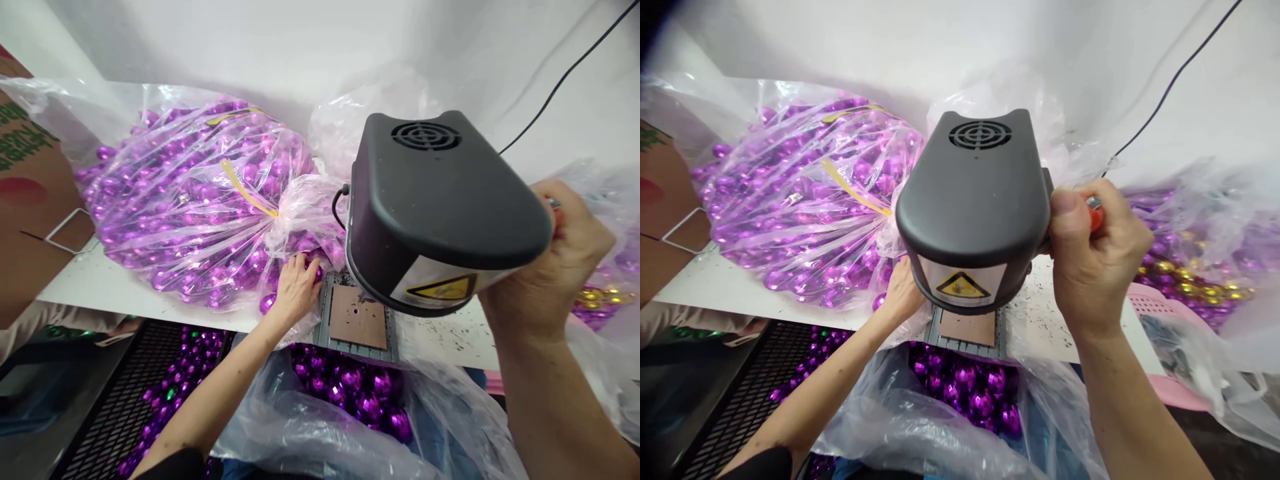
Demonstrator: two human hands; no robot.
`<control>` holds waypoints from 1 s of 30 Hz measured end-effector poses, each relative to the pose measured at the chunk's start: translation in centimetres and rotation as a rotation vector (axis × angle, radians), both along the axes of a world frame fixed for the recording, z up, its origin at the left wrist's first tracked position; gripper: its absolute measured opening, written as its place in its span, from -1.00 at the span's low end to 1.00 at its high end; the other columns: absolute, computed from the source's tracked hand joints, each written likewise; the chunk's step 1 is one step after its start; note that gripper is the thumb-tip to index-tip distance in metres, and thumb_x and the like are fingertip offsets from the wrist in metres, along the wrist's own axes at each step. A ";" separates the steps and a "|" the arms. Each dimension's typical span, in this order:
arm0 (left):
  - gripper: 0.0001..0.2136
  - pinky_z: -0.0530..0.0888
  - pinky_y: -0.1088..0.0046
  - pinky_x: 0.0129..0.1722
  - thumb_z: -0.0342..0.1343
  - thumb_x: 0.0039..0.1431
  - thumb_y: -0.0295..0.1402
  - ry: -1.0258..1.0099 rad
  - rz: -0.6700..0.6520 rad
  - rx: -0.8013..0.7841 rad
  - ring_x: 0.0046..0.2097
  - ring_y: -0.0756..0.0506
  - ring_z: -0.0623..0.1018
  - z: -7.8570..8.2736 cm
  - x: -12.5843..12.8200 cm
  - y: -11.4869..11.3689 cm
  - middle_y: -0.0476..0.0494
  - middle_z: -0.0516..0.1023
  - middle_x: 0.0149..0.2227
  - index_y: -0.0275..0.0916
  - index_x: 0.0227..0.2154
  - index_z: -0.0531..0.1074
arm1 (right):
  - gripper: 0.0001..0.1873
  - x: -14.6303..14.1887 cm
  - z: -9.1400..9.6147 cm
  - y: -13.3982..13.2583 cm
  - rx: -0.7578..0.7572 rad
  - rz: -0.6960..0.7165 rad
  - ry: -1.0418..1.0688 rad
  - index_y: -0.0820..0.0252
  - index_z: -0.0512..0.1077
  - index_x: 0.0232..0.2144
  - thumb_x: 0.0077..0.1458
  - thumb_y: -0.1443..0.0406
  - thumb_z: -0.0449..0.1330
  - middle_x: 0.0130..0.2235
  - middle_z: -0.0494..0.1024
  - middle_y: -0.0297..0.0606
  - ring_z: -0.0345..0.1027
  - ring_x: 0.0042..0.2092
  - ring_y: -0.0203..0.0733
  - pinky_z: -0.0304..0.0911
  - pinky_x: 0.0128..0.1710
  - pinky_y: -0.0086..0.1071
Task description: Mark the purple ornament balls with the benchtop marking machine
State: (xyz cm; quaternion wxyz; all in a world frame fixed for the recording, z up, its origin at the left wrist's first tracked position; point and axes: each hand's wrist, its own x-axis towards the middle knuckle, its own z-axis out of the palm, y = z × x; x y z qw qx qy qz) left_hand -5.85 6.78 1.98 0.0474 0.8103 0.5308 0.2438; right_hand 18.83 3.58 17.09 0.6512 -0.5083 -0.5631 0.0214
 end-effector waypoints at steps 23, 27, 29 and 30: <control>-0.57 0.50 0.38 -0.23 0.15 0.19 -0.02 -0.915 -0.018 -0.691 -0.17 -0.11 0.56 -1.1 3.7 -4.6 -0.14 0.58 -0.17 -0.23 -0.03 0.43 | -0.39 -0.4 0.3 0.0 0.038 -0.010 0.003 0.29 0.23 -0.54 0.12 -0.16 0.06 -0.57 0.00 -0.42 -0.07 -0.49 -0.55 -0.17 -0.52 -0.55; -0.63 0.47 0.21 0.01 0.11 0.27 -0.10 -0.723 -0.067 -0.582 -0.03 -0.18 0.54 -1.3 4.1 -4.8 -0.18 0.57 -0.05 -0.20 0.03 0.43 | -0.38 -0.4 0.4 0.0 0.026 -0.017 0.003 0.29 0.22 -0.54 0.12 -0.17 0.04 -0.58 0.02 -0.42 -0.05 -0.49 -0.54 -0.14 -0.51 -0.54; -0.66 0.43 0.17 0.07 0.10 0.29 -0.15 -0.635 -0.104 -0.495 0.01 -0.19 0.52 -1.2 4.3 -5.0 -0.20 0.55 -0.02 -0.20 0.03 0.43 | -0.38 -0.4 0.4 0.0 0.024 -0.013 -0.008 0.28 0.20 -0.54 0.12 -0.18 0.03 -0.58 0.00 -0.43 -0.05 -0.50 -0.54 -0.13 -0.51 -0.54; -0.67 0.42 0.16 0.08 0.10 0.30 -0.16 -0.597 -0.121 -0.453 0.01 -0.19 0.51 -1.2 4.4 -5.1 -0.20 0.55 -0.02 -0.20 0.02 0.43 | -0.37 -0.4 0.4 0.0 0.024 -0.009 -0.014 0.28 0.20 -0.55 0.12 -0.19 0.02 -0.58 0.00 -0.43 -0.05 -0.50 -0.54 -0.13 -0.52 -0.54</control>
